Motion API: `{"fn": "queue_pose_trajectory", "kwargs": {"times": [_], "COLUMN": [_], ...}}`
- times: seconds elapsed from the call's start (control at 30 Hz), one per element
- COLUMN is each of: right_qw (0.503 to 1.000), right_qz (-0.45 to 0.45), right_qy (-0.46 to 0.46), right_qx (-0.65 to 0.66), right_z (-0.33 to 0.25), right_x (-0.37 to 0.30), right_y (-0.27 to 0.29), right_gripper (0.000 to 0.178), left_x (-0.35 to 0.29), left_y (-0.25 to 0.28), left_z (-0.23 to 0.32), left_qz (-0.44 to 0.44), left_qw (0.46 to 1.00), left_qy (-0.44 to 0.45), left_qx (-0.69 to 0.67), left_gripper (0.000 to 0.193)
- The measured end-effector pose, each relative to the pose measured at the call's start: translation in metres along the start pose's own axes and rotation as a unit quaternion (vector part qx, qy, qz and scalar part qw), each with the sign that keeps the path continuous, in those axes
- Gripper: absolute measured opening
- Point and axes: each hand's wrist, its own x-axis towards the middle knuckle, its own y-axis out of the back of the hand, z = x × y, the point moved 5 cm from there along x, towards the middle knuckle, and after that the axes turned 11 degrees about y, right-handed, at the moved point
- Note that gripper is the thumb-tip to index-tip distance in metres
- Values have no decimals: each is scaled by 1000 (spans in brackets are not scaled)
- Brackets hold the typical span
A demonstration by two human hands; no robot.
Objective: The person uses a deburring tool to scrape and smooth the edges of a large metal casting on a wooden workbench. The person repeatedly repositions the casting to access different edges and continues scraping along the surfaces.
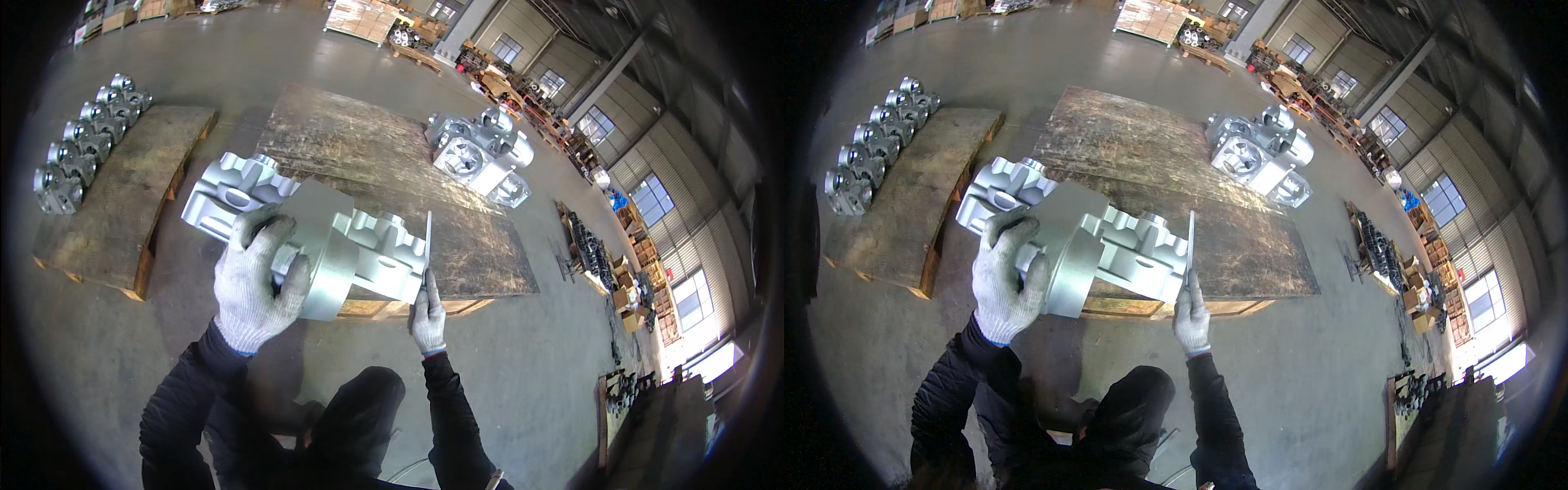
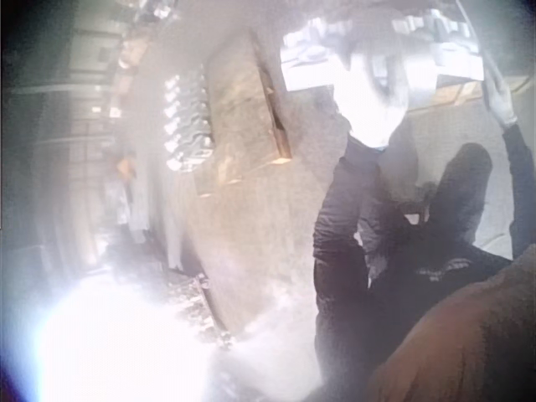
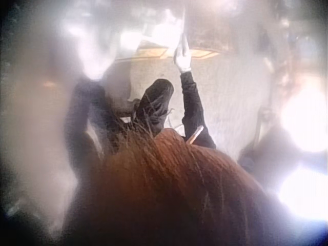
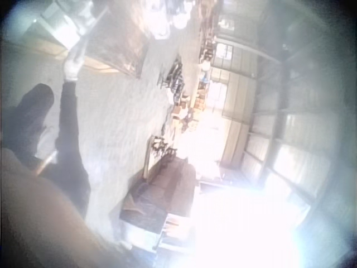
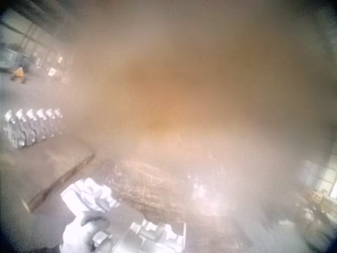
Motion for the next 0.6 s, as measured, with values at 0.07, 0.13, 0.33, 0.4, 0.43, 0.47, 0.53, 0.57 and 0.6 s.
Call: {"fn": "queue_pose_trajectory", "kwargs": {"times": [0.07,0.13,0.33,0.4,0.43,0.47,0.53,0.57,0.6], "right_qw": [980,961,984,973,966,951,933,926,925], "right_qz": [-21,-10,-119,-158,-165,-162,-178,-187,-184], "right_qy": [126,172,14,-160,-175,-222,-261,-269,-266], "right_qx": [-153,-215,-134,-59,-93,-141,-175,-190,-197], "right_z": [-13,-20,-62,-86,-102,-112,-133,-142,-150], "right_x": [7,16,34,26,26,27,31,35,36], "right_y": [-2,-2,15,26,31,34,31,27,24], "right_gripper": [53,54,51,48,48,43,39,37,37], "left_x": [-4,-7,-23,-33,-40,-47,-62,-70,-75], "left_y": [1,3,9,12,14,17,25,27,28], "left_z": [1,-1,-8,-10,-10,-11,-11,-11,-14], "left_qz": [-12,-22,11,8,5,0,12,-6,-13], "left_qw": [1000,1000,999,999,999,999,998,998,998], "left_qy": [3,16,-15,-23,-30,-34,-57,-56,-51], "left_qx": [2,2,35,31,28,21,10,26,34], "left_gripper": [39,40,47,50,50,50,51,46,48]}}
